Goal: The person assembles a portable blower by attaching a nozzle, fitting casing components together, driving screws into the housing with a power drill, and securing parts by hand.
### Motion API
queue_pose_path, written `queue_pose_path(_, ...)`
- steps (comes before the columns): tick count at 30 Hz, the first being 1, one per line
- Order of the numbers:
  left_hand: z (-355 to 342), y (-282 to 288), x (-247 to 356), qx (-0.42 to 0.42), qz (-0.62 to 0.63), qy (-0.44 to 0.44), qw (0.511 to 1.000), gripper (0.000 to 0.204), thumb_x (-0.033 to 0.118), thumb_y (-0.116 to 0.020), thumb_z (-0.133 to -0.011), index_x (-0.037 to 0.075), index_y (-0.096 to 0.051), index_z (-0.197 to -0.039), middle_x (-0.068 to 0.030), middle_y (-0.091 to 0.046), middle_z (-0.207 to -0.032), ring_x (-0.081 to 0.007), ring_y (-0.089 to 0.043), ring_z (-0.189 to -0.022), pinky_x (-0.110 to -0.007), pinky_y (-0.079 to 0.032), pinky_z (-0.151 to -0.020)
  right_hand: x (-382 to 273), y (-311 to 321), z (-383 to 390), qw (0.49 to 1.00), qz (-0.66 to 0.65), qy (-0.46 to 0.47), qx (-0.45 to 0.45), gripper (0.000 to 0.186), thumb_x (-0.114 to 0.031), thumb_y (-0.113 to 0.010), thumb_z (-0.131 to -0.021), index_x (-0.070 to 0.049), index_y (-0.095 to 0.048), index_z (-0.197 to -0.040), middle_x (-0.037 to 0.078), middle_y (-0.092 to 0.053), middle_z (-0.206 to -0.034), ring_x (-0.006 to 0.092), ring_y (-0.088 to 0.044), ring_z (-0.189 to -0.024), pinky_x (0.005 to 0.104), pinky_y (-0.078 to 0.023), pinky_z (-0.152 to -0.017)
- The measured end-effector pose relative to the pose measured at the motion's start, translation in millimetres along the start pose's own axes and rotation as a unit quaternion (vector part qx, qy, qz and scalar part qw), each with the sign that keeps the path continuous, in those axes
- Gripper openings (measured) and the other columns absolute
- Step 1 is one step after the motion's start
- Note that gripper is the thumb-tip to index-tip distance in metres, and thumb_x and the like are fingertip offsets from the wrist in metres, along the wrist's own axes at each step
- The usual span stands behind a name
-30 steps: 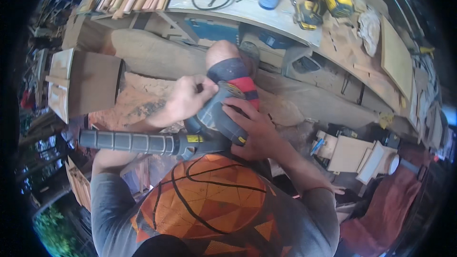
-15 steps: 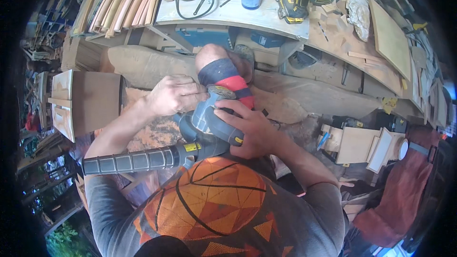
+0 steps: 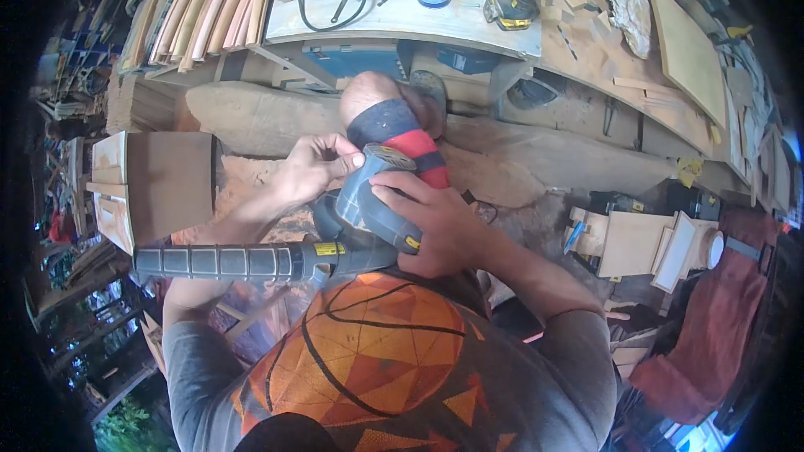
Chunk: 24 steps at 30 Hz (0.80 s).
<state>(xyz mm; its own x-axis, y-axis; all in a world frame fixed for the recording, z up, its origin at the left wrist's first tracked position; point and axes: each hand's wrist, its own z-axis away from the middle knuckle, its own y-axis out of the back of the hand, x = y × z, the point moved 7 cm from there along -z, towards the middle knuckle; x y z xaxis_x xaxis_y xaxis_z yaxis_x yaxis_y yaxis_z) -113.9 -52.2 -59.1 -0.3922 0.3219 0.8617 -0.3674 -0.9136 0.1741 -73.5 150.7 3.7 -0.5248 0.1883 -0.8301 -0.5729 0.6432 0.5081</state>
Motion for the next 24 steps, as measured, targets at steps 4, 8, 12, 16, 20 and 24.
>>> queue_pose_path(4, 13, -15, -6, 0.088, 0.121, 0.046, 0.988, 0.02, 0.02, -0.076, -0.099, 0.001, -0.073, -0.102, -0.0011, -0.072, -0.088, -0.0066, -0.061, -0.076, -0.025, -0.05, -0.068, 3, -1, 3, 1.0, 0.018, -0.01, -0.001, 0.079, -0.017, -0.074, -0.066, -0.006, -0.056, -0.142, 0.013, -0.053, -0.145, 0.034, -0.066, -0.117, 0.0463, -0.058, -0.087)
queue_pose_path(8, 25, 4, 16, 0.164, -0.079, -0.218, 0.959, 0.016, 0.015, -0.074, -0.098, 0.003, -0.076, -0.11, -0.0057, -0.073, -0.092, -0.0161, -0.066, -0.073, -0.03, -0.055, -0.069, -1, -1, 3, 0.999, 0.016, -0.034, -0.026, 0.078, -0.016, -0.074, -0.066, -0.006, -0.057, -0.141, 0.012, -0.052, -0.147, 0.0344, -0.063, -0.122, 0.0476, -0.057, -0.092)
queue_pose_path(12, 44, 11, 51, 0.101, -0.336, -0.44, 0.827, 0.029, 0.009, -0.077, -0.082, 0.01, -0.078, -0.111, -0.0065, -0.073, -0.105, -0.0247, -0.071, -0.087, -0.035, -0.06, -0.077, 1, -3, 2, 0.999, -0.012, -0.034, -0.034, 0.078, -0.009, -0.074, -0.063, -0.001, -0.058, -0.14, 0.018, -0.051, -0.149, 0.0375, -0.059, -0.129, 0.0434, -0.051, -0.107)
queue_pose_path(16, 43, 10, 68, 0.027, -0.466, -0.507, 0.725, 0.037, 0.014, -0.075, -0.071, 0.011, -0.077, -0.108, -0.0022, -0.071, -0.107, -0.0211, -0.071, -0.092, -0.035, -0.061, -0.075, 6, -4, -3, 0.998, 0.009, -0.012, -0.057, 0.08, -0.013, -0.074, -0.068, -0.005, -0.055, -0.144, 0.015, -0.049, -0.151, 0.0367, -0.056, -0.133, 0.0449, -0.051, -0.107)
queue_pose_path(20, 45, -1, 73, -0.026, -0.499, -0.56, 0.66, 0.034, 0.018, -0.069, -0.071, 0.01, -0.073, -0.104, -0.0019, -0.068, -0.101, -0.0189, -0.068, -0.085, -0.033, -0.059, -0.072, 2, -4, 5, 0.997, -0.004, -0.018, -0.077, 0.085, -0.01, -0.077, -0.066, -0.004, -0.053, -0.147, 0.017, -0.047, -0.152, 0.0384, -0.052, -0.137, 0.0444, -0.046, -0.113)
queue_pose_path(24, 52, -11, 74, -0.019, -0.475, -0.608, 0.636, 0.013, 0.019, -0.064, -0.073, 0.01, -0.057, -0.08, -0.0039, -0.055, -0.085, -0.0205, -0.058, -0.073, -0.036, -0.053, -0.063, 5, -10, 7, 0.998, -0.015, 0.008, -0.054, 0.087, -0.016, -0.08, -0.063, -0.003, -0.056, -0.145, 0.019, -0.054, -0.145, 0.04, -0.055, -0.134, 0.0476, -0.046, -0.112)
